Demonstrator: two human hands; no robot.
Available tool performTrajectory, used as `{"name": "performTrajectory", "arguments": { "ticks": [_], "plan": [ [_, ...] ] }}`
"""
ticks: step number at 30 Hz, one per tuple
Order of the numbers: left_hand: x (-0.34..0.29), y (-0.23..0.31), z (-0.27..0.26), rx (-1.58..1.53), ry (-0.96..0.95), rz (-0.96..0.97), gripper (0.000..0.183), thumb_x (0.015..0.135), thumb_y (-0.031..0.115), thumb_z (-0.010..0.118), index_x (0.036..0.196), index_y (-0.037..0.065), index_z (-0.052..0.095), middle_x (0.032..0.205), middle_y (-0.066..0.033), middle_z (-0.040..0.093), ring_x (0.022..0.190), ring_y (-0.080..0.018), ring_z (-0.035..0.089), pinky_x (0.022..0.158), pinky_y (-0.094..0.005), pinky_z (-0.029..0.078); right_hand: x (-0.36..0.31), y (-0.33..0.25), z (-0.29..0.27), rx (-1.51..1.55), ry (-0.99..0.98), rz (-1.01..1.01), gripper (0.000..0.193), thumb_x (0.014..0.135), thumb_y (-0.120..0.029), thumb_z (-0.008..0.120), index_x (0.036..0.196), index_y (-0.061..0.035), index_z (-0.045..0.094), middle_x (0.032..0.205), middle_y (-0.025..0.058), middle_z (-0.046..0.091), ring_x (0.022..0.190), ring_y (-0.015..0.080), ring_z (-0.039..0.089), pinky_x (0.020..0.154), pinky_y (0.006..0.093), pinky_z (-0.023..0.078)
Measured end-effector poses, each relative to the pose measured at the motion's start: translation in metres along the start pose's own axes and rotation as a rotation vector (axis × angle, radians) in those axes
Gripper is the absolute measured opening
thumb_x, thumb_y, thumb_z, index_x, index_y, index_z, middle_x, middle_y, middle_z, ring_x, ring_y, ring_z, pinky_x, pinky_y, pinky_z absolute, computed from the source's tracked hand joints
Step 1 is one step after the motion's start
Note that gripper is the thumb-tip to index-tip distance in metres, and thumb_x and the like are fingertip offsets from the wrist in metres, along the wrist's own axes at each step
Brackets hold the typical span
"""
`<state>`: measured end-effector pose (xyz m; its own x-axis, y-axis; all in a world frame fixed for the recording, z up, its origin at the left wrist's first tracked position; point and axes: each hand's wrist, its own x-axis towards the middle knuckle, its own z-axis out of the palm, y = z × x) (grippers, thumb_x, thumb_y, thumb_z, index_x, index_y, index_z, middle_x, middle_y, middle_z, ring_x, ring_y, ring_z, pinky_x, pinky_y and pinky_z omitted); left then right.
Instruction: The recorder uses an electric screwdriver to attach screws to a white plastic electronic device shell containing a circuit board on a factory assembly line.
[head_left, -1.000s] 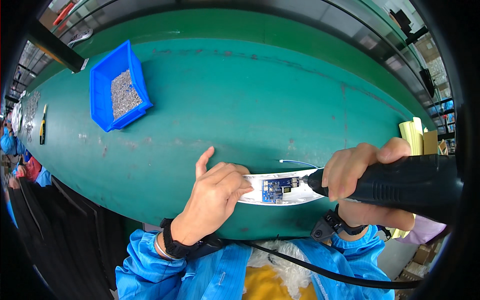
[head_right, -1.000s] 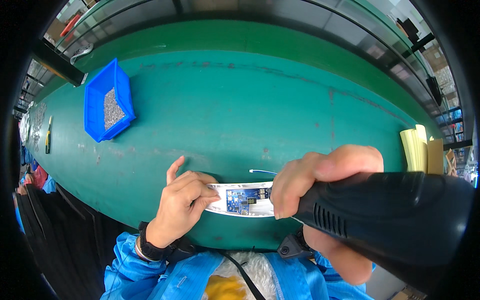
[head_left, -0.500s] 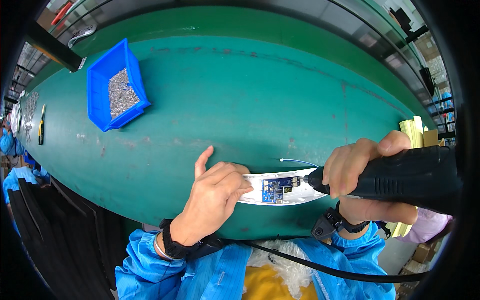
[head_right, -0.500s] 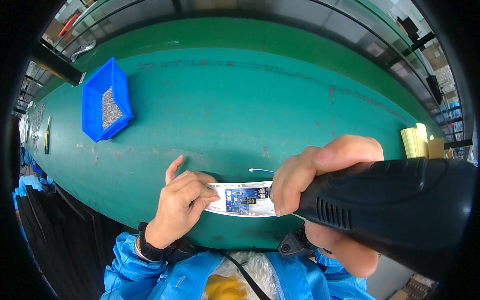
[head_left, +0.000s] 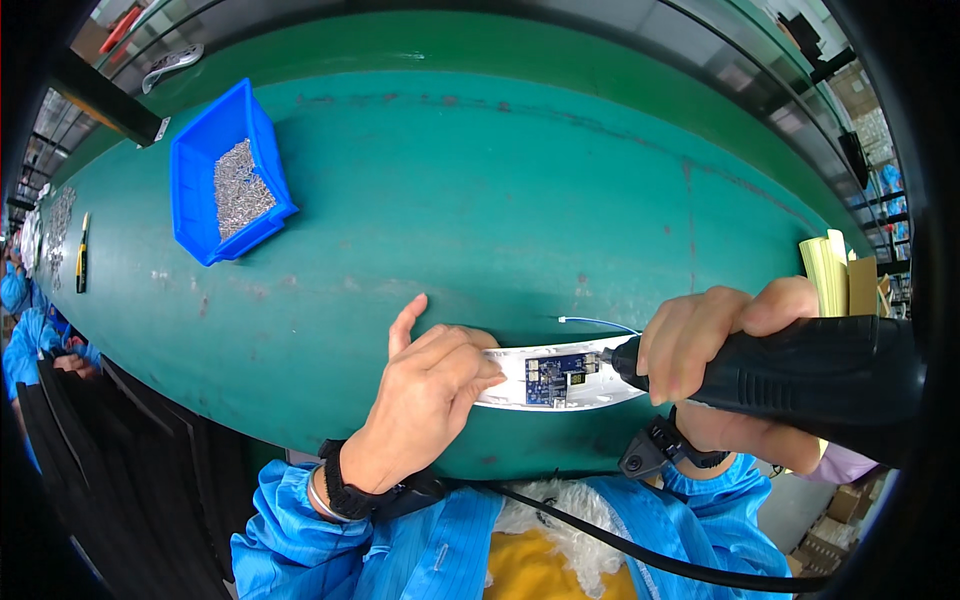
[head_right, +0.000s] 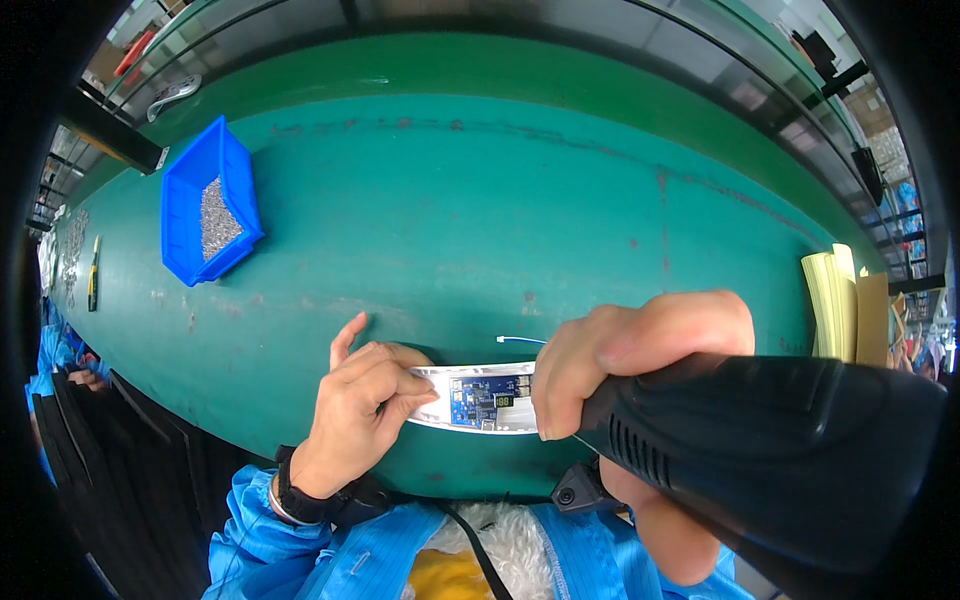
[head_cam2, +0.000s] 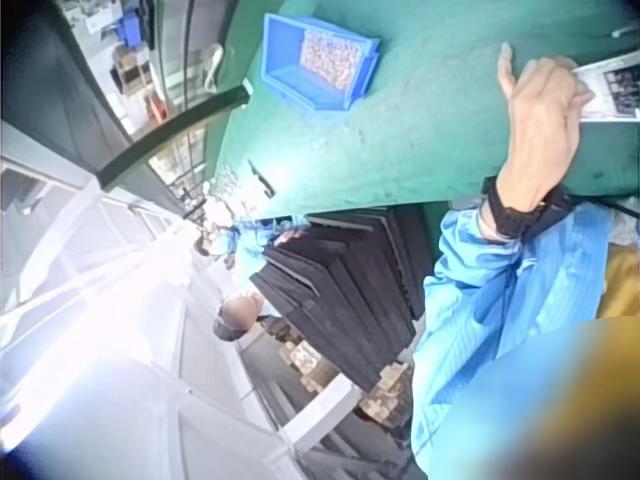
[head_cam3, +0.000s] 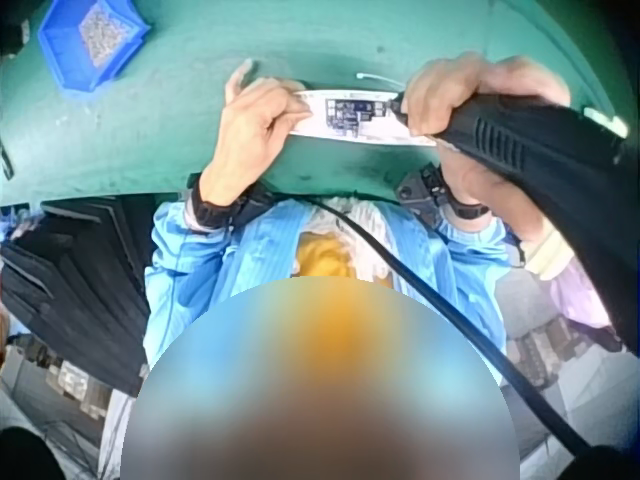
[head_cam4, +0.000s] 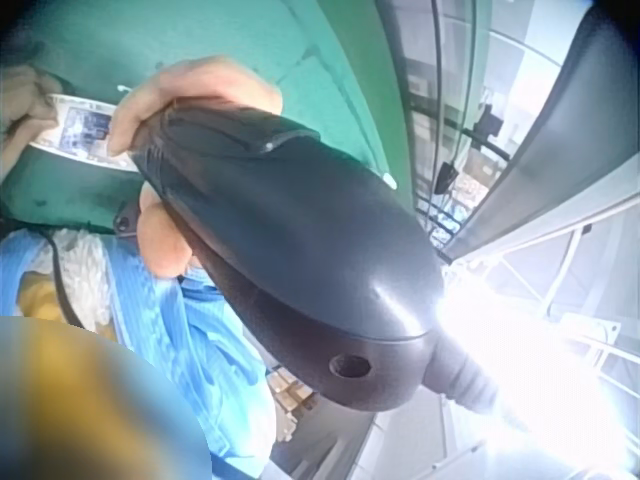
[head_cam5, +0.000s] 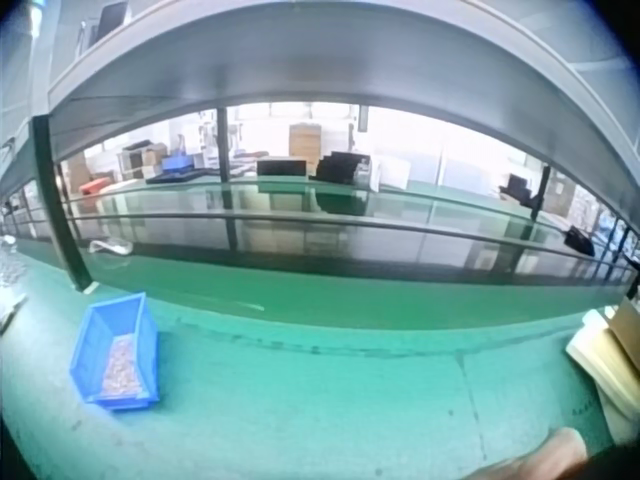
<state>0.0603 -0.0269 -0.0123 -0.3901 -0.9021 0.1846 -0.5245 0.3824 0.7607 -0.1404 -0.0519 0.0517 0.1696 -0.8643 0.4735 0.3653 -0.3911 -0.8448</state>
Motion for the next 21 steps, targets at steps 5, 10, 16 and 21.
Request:
{"name": "performTrajectory", "arguments": {
  "ticks": [5,10,16,21],
  "plan": [
    [0.002,0.003,0.000,0.052,0.032,0.004,0.009,0.066,0.005,0.066,0.066,0.008,0.057,0.076,-0.0012,0.061,0.071,-0.0156,0.057,0.097,-0.0458,0.024,-0.001,0.000,-0.002,-0.016,-0.049,-0.024,0.073,0.065,-0.061,0.059,0.104,-0.0056,0.033,0.061,0.0071,0.051,0.047,0.0174,0.052,0.046,0.0285,0.043],
    [0.000,0.006,-0.002,0.105,0.052,0.008,0.008,0.064,0.007,0.067,0.065,0.009,0.059,0.078,-0.0005,0.062,0.071,-0.0158,0.057,0.096,-0.0456,0.024,0.003,-0.001,-0.005,0.005,-0.115,-0.042,0.075,0.063,-0.064,0.058,0.105,-0.0063,0.032,0.059,0.0058,0.051,0.045,0.0168,0.051,0.045,0.0285,0.043],
    [-0.001,0.014,-0.008,0.147,0.146,0.022,0.008,0.062,0.009,0.068,0.067,0.012,0.063,0.079,0.0014,0.059,0.076,-0.0164,0.053,0.094,-0.0455,0.024,0.000,-0.016,0.001,0.009,-0.057,-0.062,0.072,0.065,-0.064,0.054,0.103,-0.0078,0.032,0.057,0.0051,0.051,0.044,0.0155,0.052,0.043,0.0268,0.043],
    [0.000,0.037,-0.015,0.154,0.220,0.084,0.012,0.057,0.010,0.071,0.066,0.015,0.064,0.072,0.0042,0.055,0.074,-0.0162,0.049,0.092,-0.0433,0.024,0.001,-0.031,0.019,0.181,-0.005,-0.087,0.054,0.076,-0.050,0.056,0.103,-0.0097,0.033,0.059,0.0088,0.053,0.043,0.0187,0.053,0.042,0.0293,0.044]
  ]
}}
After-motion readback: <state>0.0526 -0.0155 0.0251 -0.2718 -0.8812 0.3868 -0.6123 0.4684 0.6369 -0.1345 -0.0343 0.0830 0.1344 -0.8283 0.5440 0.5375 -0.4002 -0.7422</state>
